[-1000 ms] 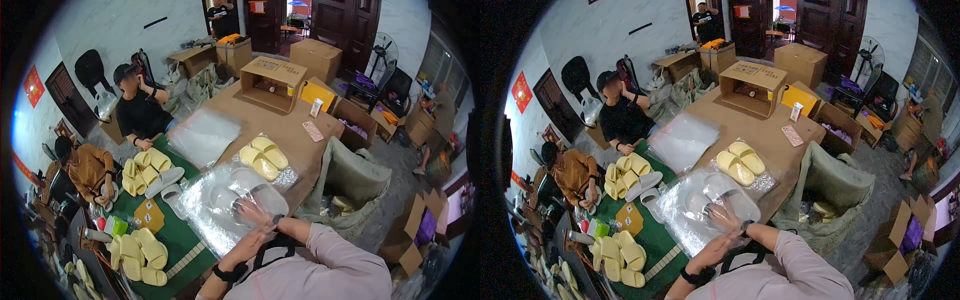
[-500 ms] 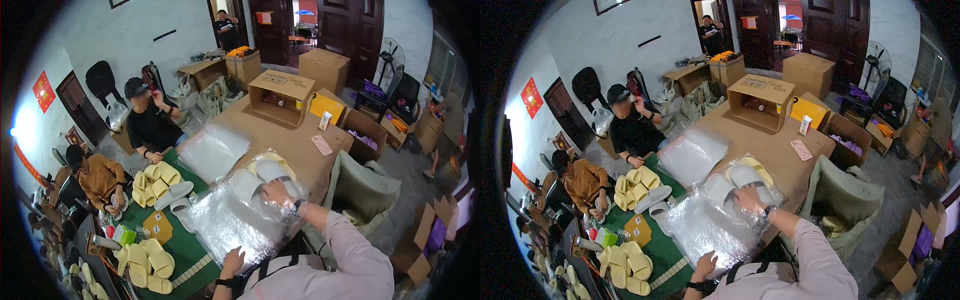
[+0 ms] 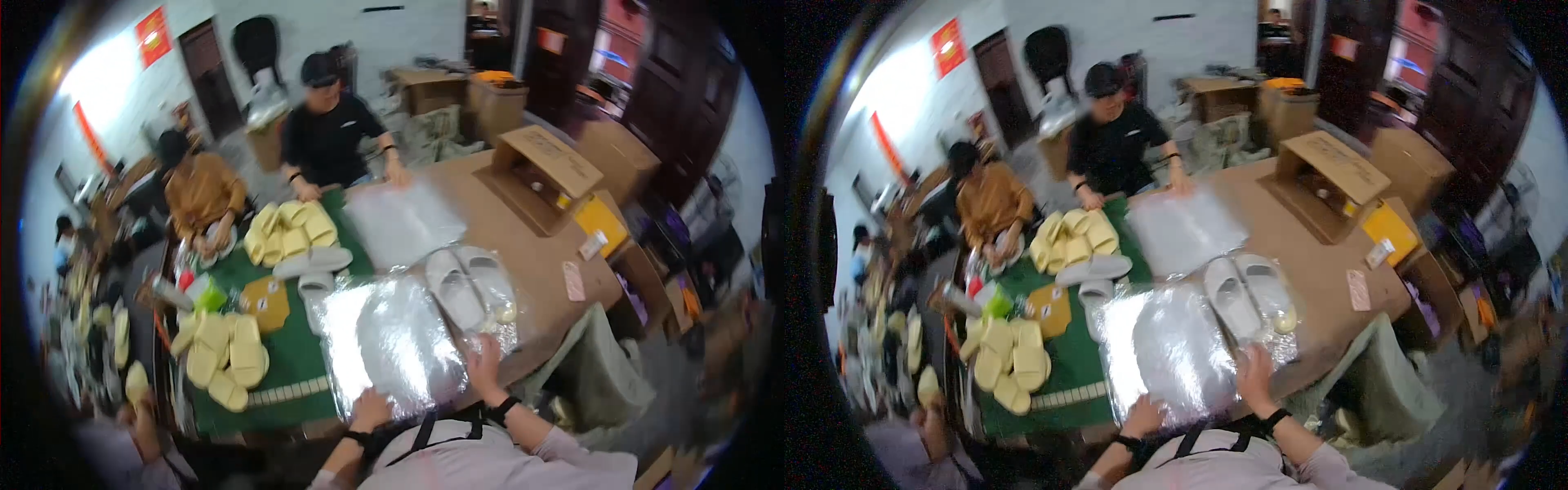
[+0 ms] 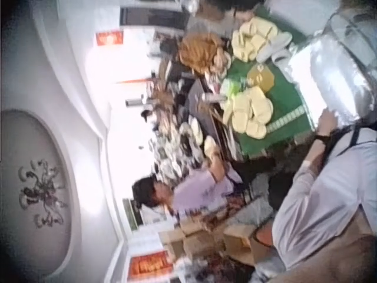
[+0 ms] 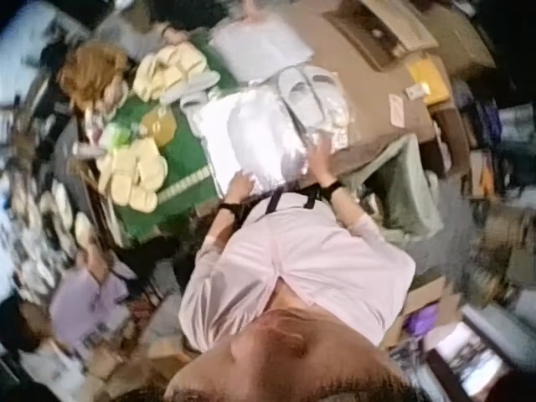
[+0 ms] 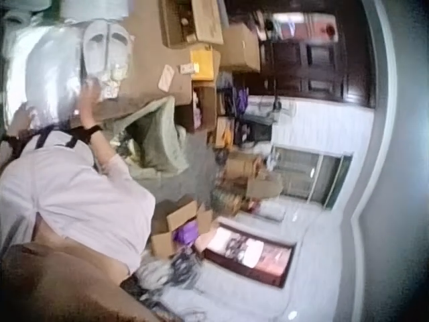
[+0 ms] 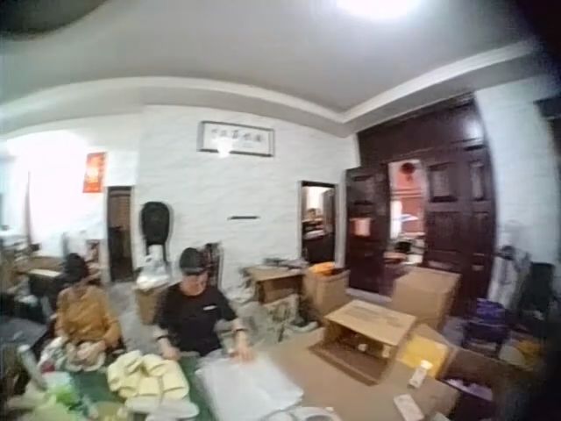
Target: Placing assembled shoes into plastic bags and organizing them for shipment.
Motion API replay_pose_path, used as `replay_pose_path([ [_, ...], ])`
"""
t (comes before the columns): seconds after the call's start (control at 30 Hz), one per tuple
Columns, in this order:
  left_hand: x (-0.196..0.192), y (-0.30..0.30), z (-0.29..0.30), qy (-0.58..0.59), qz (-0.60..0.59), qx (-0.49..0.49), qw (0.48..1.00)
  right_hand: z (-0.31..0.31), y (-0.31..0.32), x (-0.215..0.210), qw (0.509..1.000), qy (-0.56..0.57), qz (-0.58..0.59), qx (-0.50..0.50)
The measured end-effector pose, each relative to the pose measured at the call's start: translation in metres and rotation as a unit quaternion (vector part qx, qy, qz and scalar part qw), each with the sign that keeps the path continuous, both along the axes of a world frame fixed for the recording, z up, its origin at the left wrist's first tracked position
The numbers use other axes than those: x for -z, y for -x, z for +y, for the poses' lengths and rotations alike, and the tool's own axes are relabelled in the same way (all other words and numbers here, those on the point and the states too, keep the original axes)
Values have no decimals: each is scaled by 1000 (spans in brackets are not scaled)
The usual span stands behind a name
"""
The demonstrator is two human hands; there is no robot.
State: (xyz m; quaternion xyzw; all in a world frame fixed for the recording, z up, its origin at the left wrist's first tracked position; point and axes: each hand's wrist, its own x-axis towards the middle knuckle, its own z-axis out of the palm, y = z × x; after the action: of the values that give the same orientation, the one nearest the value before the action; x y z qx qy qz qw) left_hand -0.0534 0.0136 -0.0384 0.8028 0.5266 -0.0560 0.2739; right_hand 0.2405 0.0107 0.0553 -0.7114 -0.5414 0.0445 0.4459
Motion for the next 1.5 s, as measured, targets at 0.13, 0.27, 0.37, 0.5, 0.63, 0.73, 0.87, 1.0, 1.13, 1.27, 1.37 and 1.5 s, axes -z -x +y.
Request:
replay_pose_path([
  [0.13, -18, -15, -11, -8, 4, -74, 997, 10, 63, 19, 864, 205, -50, -456],
  [0.27, -24, -28, -31, -16, -110, -154, 982, 26, 91, 72, 786, 215, -103, -570],
  [0.37, -23, -18, -69, -58, -138, -192, 970, 29, 105, 84, 748, 263, -143, -593],
  [0.5, -18, 10, -126, -37, -138, -282, 949, 22, 114, 77, 735, 272, -205, -586],
  [0.63, -13, 31, -184, 19, -90, -409, 908, 18, 126, 58, 698, 275, -266, -605],
  [0.73, 1, 41, -229, 91, -77, -507, 854, 19, 134, 61, 676, 298, -333, -586],
  [0.87, 3, 57, -291, 137, -80, -589, 792, 24, 144, 70, 622, 221, -333, -673],
  [1.0, 38, 45, -374, 110, -149, -721, 668, 6, 170, 62, 635, 354, -398, -559],
  [1.13, 72, 2, -472, 61, -175, -863, 469, 12, 170, 85, 605, 373, -444, -546],
  [1.27, 103, -56, -556, 223, -85, -912, 332, 35, 151, 116, 521, 267, -523, -620],
  [1.37, 99, -71, -596, 284, -115, -909, 281, 55, 147, 122, 545, 297, -479, -621],
  [1.5, 96, -112, -686, 320, -87, -913, 237, 65, 153, 162, 548, 349, -419, -634],
])
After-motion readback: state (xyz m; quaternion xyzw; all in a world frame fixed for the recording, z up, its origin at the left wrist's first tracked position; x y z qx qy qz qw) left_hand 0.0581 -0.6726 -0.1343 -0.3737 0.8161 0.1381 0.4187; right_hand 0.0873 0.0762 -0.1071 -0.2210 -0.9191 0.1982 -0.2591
